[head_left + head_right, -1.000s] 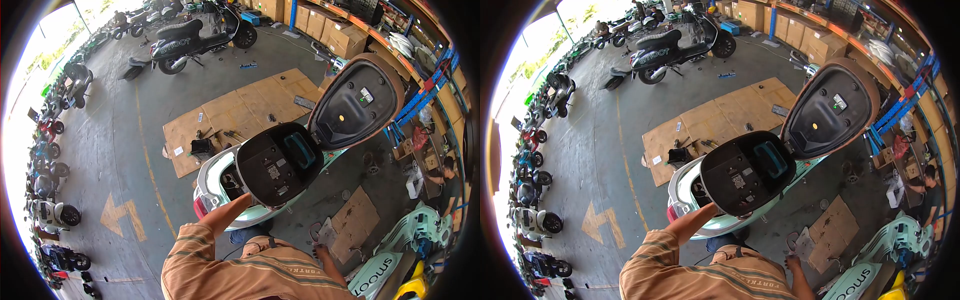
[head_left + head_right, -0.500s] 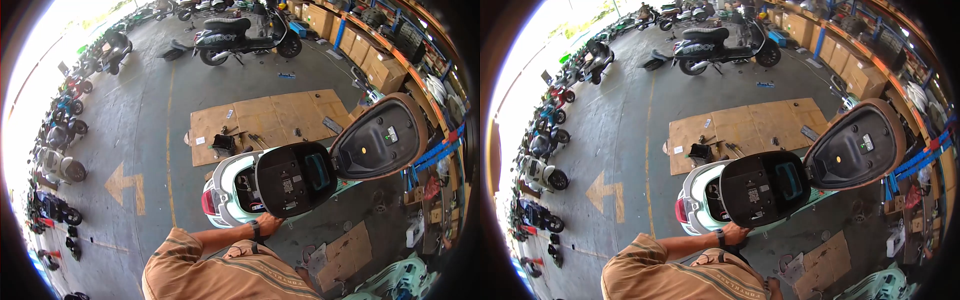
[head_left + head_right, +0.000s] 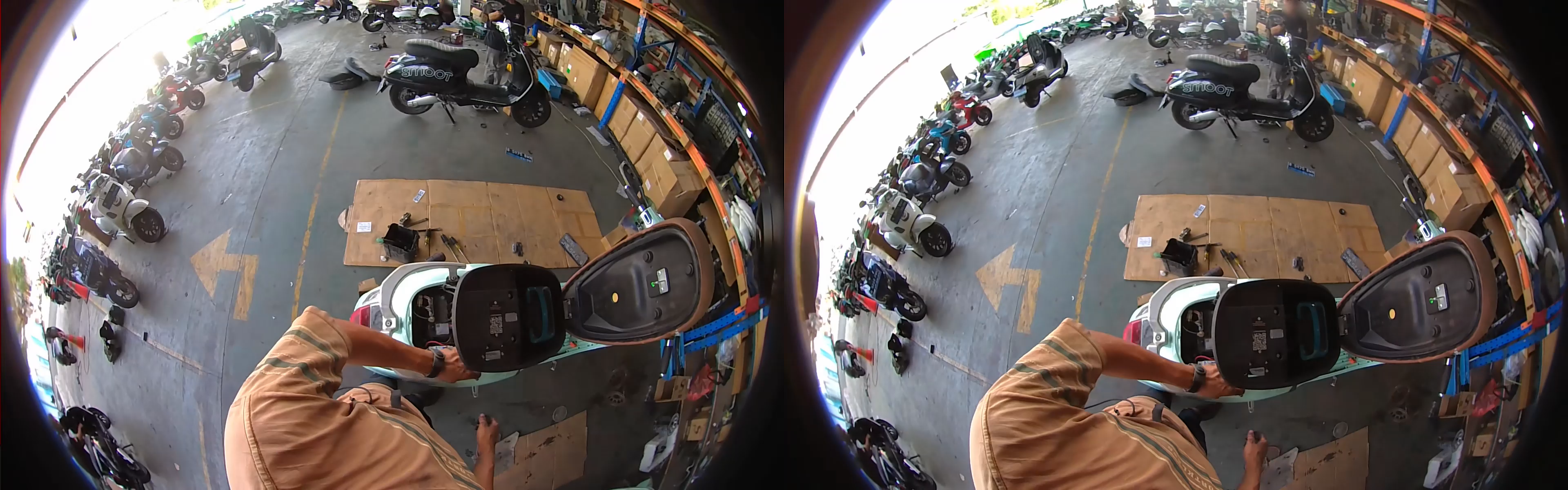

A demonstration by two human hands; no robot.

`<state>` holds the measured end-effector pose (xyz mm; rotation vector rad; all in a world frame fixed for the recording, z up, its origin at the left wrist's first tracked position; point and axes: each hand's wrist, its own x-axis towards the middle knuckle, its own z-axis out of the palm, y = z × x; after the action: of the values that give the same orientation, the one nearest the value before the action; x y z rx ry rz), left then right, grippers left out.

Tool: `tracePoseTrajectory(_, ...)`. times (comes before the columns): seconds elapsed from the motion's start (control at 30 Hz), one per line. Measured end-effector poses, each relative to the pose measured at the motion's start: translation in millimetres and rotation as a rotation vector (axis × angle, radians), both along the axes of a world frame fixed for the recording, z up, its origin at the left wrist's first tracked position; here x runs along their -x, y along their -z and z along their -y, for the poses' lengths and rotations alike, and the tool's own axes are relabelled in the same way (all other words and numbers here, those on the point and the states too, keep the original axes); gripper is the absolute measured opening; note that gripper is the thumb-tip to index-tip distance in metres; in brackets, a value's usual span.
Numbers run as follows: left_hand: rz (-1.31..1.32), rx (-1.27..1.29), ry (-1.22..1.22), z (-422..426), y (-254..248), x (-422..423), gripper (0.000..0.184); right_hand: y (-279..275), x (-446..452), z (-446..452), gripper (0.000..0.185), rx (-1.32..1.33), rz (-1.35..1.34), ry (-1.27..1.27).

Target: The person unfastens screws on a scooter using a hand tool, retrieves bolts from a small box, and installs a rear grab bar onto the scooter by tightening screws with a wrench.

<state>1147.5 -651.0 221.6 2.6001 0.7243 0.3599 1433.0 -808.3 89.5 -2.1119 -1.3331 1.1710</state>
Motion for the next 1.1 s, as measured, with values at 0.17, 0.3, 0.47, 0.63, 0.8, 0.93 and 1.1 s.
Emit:
tracePoseTrajectory(0.17,-0.062,-0.283,0.388,-37,28,2,0.028,-39,80,-12,0.034,0.036,0.010,-0.145)
tracePoseTrajectory(0.3,0.146,-0.358,0.501,-45,50,-2,0.028,-71,132,-23,0.036,-0.188,-0.028,-0.133)
tracePoseTrajectory(0.47,0.119,-0.048,0.297,-32,46,6,0.027,-109,173,-44,0.039,-0.528,-0.063,0.157)
tracePoseTrajectory(0.63,0.256,0.499,-0.233,4,17,20,0.025,-143,198,-63,0.035,-0.606,0.322,0.057)
tracePoseTrajectory(0.8,0.434,0.533,-0.282,12,41,23,0.041,-137,194,-66,0.027,-0.447,0.676,-0.047)
tracePoseTrajectory(0.93,0.314,0.558,-0.296,18,37,33,0.045,-160,205,-64,0.033,-0.354,0.798,-0.081)
tracePoseTrajectory(1.1,0.439,0.472,-0.327,30,51,63,0.039,-167,205,-71,0.040,-0.284,0.936,-0.132)
